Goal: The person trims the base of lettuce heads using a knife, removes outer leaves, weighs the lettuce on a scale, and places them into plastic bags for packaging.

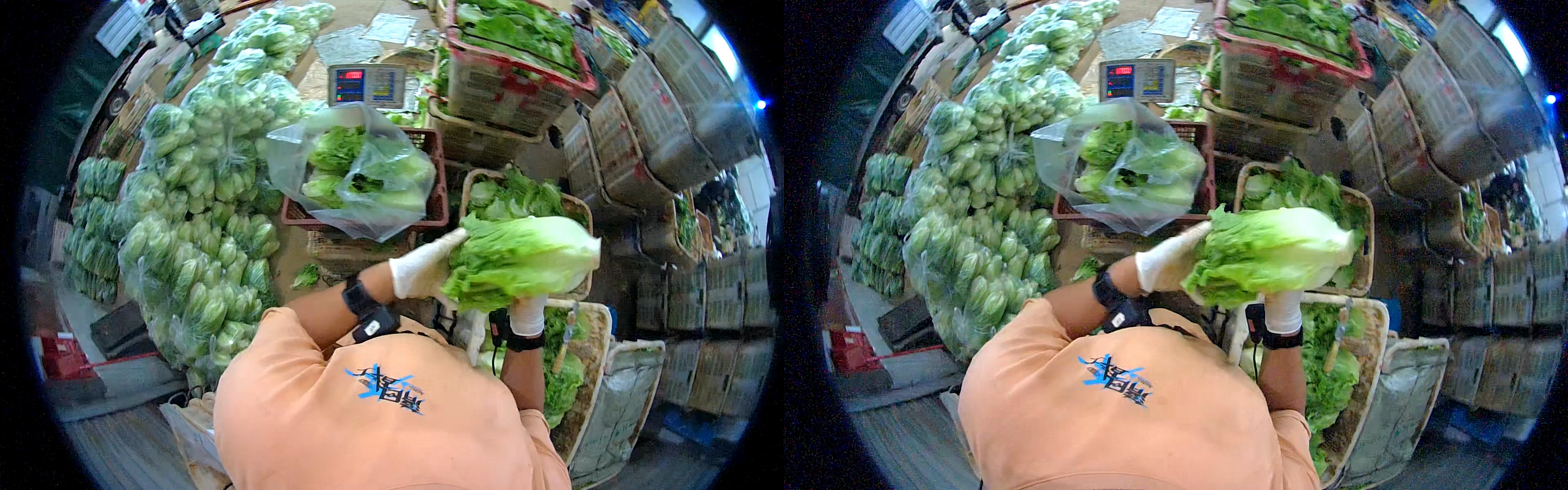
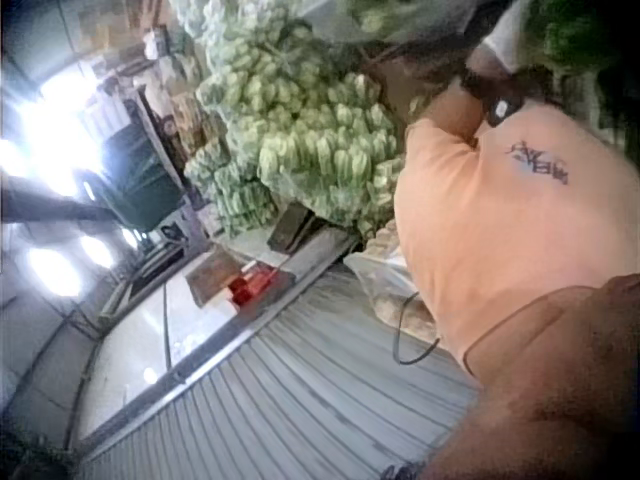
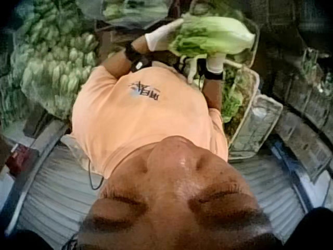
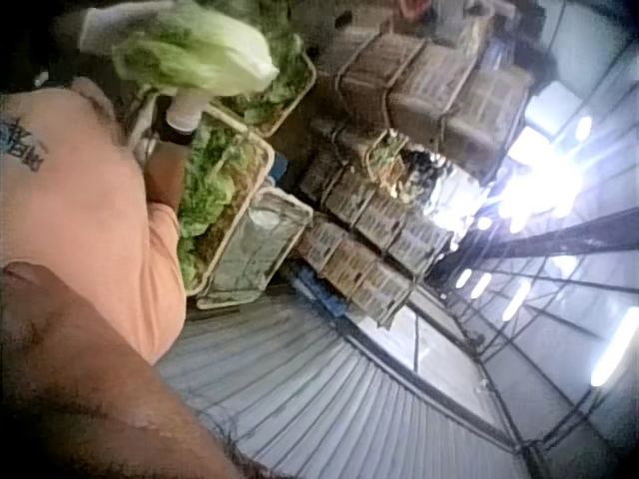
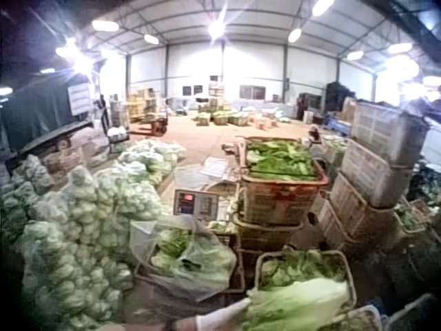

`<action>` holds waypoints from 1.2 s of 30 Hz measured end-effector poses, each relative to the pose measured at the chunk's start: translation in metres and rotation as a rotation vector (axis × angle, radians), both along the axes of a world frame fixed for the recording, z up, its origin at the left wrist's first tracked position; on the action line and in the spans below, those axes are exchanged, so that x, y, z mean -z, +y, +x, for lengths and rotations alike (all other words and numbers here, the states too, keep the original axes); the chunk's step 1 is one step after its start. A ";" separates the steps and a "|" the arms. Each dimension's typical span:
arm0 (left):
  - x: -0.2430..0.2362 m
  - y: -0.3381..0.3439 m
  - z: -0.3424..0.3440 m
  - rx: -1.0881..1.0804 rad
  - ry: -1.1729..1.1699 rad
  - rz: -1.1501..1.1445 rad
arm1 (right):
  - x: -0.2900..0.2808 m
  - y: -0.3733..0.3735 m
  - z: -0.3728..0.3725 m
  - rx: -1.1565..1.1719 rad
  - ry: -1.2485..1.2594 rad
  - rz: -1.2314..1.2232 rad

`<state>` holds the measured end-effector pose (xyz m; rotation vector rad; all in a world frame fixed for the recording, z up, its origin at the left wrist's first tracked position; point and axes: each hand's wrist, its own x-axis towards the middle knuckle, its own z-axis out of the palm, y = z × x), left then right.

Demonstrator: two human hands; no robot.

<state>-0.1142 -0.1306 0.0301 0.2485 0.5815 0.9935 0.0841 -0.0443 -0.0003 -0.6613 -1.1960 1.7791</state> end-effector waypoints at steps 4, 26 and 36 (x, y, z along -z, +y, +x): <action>-0.011 -0.055 -0.108 -0.495 0.877 0.070 | 0.029 0.030 -0.042 -0.114 -0.143 0.230; 0.009 -0.081 -0.298 -0.955 0.265 0.140 | 0.195 0.031 -0.528 -0.913 -1.034 1.420; 0.024 -0.097 -0.298 -1.003 0.136 0.117 | 0.260 -0.048 -0.495 -0.845 -0.167 0.412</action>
